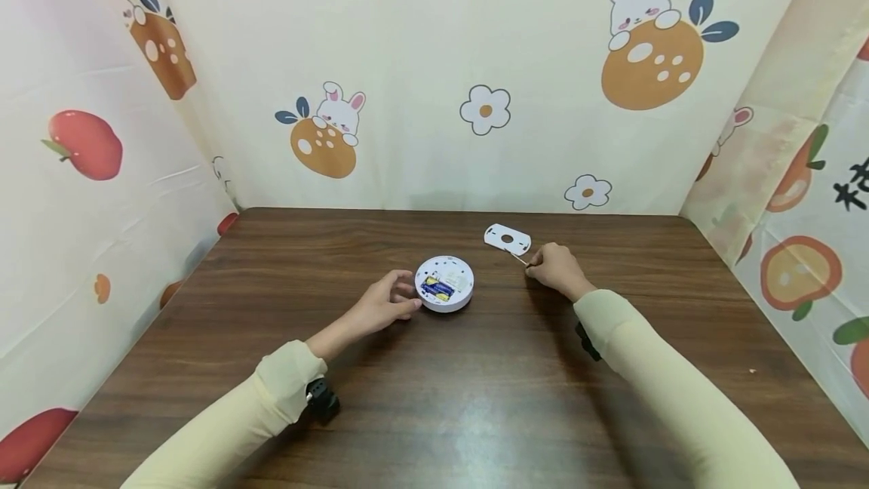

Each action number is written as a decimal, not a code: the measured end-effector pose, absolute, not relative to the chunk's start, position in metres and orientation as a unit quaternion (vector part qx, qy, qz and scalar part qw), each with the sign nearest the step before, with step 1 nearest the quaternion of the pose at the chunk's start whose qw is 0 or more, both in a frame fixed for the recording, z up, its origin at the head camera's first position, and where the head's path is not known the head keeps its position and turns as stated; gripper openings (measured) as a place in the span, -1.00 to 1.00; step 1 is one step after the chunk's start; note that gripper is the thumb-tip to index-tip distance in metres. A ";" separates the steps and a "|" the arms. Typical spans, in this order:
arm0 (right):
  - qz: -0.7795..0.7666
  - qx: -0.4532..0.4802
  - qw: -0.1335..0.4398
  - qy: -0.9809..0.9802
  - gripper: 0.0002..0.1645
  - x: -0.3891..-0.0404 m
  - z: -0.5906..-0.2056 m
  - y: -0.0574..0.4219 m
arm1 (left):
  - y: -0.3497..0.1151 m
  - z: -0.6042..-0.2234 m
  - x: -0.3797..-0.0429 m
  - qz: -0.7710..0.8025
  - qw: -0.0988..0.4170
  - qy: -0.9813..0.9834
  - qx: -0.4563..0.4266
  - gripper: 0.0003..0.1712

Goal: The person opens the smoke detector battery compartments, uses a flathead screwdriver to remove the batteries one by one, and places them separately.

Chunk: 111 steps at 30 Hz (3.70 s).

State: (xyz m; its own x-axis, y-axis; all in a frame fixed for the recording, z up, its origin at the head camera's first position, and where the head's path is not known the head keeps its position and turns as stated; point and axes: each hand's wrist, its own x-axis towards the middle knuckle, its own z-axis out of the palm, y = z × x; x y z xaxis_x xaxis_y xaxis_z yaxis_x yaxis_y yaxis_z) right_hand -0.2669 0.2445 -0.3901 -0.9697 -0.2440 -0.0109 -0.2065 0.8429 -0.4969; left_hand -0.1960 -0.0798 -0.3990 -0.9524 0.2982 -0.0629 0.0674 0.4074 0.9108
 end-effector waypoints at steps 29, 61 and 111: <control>-0.048 -0.449 -0.003 0.892 -0.83 -0.234 -0.322 0.191 | -0.065 -0.410 -0.225 0.711 0.200 0.674 -0.016 -0.44; -0.184 -0.482 -0.049 0.855 -0.88 -0.238 -0.364 0.206 | -0.063 -0.411 -0.229 0.698 0.188 0.690 -0.043 -0.43; -0.380 -0.368 0.060 0.847 -0.87 -0.255 -0.396 0.227 | -0.062 -0.414 -0.223 0.711 0.176 0.678 -0.062 -0.44</control>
State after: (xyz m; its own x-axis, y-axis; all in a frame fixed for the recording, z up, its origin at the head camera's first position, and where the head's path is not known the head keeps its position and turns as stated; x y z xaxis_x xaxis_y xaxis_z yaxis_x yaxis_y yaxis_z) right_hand -0.2551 0.2268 -0.3961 -0.7225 -0.6683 0.1770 -0.5765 0.4412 -0.6877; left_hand -0.2234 -0.0620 -0.4135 -0.9303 0.1660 -0.3271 -0.3344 -0.0173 0.9423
